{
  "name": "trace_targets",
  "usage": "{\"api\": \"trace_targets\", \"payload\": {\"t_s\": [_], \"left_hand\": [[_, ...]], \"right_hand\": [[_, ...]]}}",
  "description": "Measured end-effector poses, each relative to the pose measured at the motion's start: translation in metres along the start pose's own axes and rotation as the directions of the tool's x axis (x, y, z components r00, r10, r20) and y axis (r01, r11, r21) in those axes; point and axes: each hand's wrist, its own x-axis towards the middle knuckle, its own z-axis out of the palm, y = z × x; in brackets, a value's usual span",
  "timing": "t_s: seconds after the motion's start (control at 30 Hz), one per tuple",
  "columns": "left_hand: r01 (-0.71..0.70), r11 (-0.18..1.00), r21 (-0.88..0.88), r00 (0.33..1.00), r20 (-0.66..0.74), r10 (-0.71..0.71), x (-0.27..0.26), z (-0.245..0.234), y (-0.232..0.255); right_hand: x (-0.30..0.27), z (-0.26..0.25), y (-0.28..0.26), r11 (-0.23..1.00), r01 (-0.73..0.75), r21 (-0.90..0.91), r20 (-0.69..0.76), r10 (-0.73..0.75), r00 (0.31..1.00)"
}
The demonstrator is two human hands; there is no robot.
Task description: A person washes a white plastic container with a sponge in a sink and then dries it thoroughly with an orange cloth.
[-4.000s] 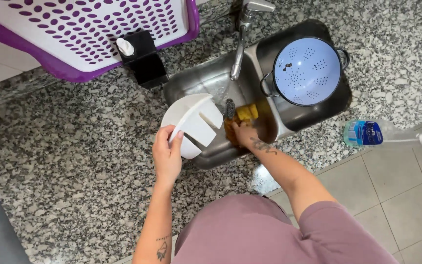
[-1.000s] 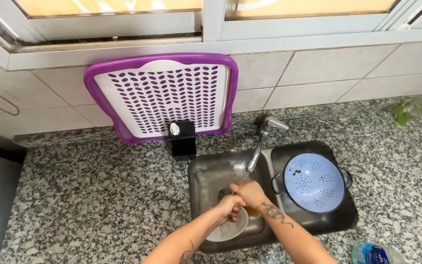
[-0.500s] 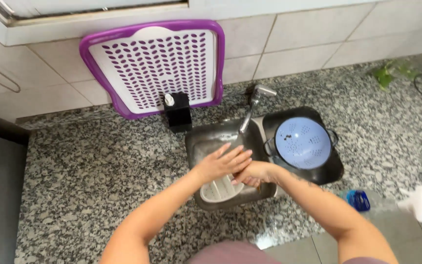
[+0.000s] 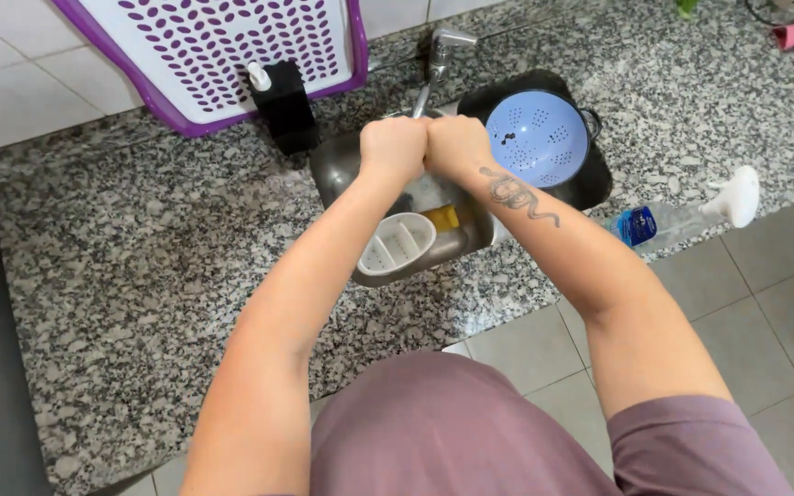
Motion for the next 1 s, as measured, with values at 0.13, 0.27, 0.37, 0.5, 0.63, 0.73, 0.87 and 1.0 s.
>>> {"api": "trace_targets", "payload": {"t_s": [0.13,0.27,0.37,0.5,0.63,0.73,0.87,1.0], "left_hand": [[0.094,0.973,-0.209,0.995,0.009,-0.095,-0.003,-0.016,0.002],[0.267,0.820,-0.506,0.962,0.187,-0.198,-0.015,-0.032,0.010],[0.374,0.740,-0.558,0.923,0.299,-0.242,-0.021,-0.040,0.019],[0.517,0.592,-0.618,0.853,0.426,-0.300,-0.027,-0.045,0.027],[0.560,0.499,-0.662,0.829,0.452,-0.330,-0.031,-0.017,0.028],[0.463,0.384,-0.799,0.882,0.372,-0.290,-0.031,0.022,0.021],[0.402,0.333,-0.853,0.907,0.322,-0.271,-0.040,0.048,0.025],[0.446,0.625,-0.641,0.848,0.526,-0.065,-0.077,0.014,0.026]], "right_hand": [[0.010,0.022,0.026,0.984,0.116,-0.132,-0.172,-0.138,0.975],[0.006,0.015,0.031,0.946,0.214,-0.246,-0.324,-0.288,0.901],[0.002,0.004,0.027,0.933,0.246,-0.261,-0.313,-0.323,0.893],[0.001,0.004,0.028,0.911,0.307,-0.275,-0.284,-0.382,0.880],[-0.004,0.014,0.026,0.902,0.342,-0.264,-0.257,-0.408,0.876],[-0.009,0.021,0.023,0.915,0.297,-0.273,-0.311,-0.376,0.873],[-0.018,0.026,0.023,0.906,0.341,-0.252,-0.241,-0.400,0.884],[-0.047,0.065,0.041,0.953,0.286,-0.099,0.007,-0.287,0.958]]}}
